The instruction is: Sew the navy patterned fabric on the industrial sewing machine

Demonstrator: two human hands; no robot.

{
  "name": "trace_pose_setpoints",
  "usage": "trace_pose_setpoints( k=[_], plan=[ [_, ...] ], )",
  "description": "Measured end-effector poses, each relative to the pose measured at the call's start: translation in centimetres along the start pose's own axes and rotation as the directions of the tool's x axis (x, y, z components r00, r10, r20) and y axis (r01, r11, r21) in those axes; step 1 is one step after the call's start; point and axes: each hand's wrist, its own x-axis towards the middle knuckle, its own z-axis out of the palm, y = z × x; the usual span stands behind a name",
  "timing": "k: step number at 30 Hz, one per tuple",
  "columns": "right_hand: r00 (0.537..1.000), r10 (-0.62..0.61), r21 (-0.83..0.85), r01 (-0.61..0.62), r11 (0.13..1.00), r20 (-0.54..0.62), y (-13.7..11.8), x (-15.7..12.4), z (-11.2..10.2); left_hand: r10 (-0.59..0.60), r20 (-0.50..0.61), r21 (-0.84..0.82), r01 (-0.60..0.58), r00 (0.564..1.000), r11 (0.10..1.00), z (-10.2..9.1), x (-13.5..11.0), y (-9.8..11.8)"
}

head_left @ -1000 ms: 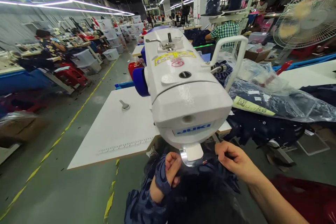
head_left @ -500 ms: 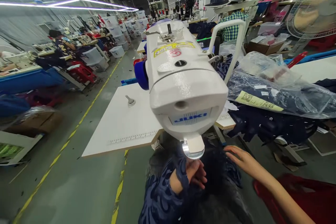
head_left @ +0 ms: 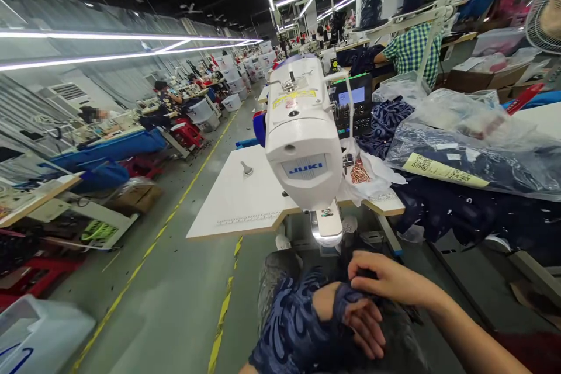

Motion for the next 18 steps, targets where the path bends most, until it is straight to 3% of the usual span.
trace_pose_setpoints(
  k=[3, 6, 10, 15, 18],
  plan=[
    [0.987, 0.067, 0.005, -0.067, 0.998, -0.144, 0.9, -1.3, -1.1, 0.103, -0.137, -0.036, -0.109, 0.985, 0.993, 0.0, -0.7, 0.4],
    [0.978, 0.09, 0.012, -0.089, 0.996, -0.189, 0.6, -1.6, -2.0, 0.336, -0.204, 0.158, -0.307, 0.919, 0.938, 0.6, -2.3, 1.3],
    [0.979, 0.077, 0.074, -0.064, 0.995, -0.189, -1.3, -0.2, -2.8, 0.384, -0.272, 0.365, -0.274, 0.882, 0.89, 0.6, -4.7, 3.6],
    [0.954, 0.009, 0.043, 0.004, 0.999, -0.299, -2.1, 4.0, -3.4, 0.517, -0.435, 0.477, -0.299, 0.737, 0.827, -1.8, -6.1, 6.4],
    [0.944, 0.029, 0.011, -0.027, 1.0, -0.329, -1.5, 6.4, -3.4, 0.564, -0.49, 0.507, -0.31, 0.664, 0.804, -3.1, -6.2, 7.8]
  ],
)
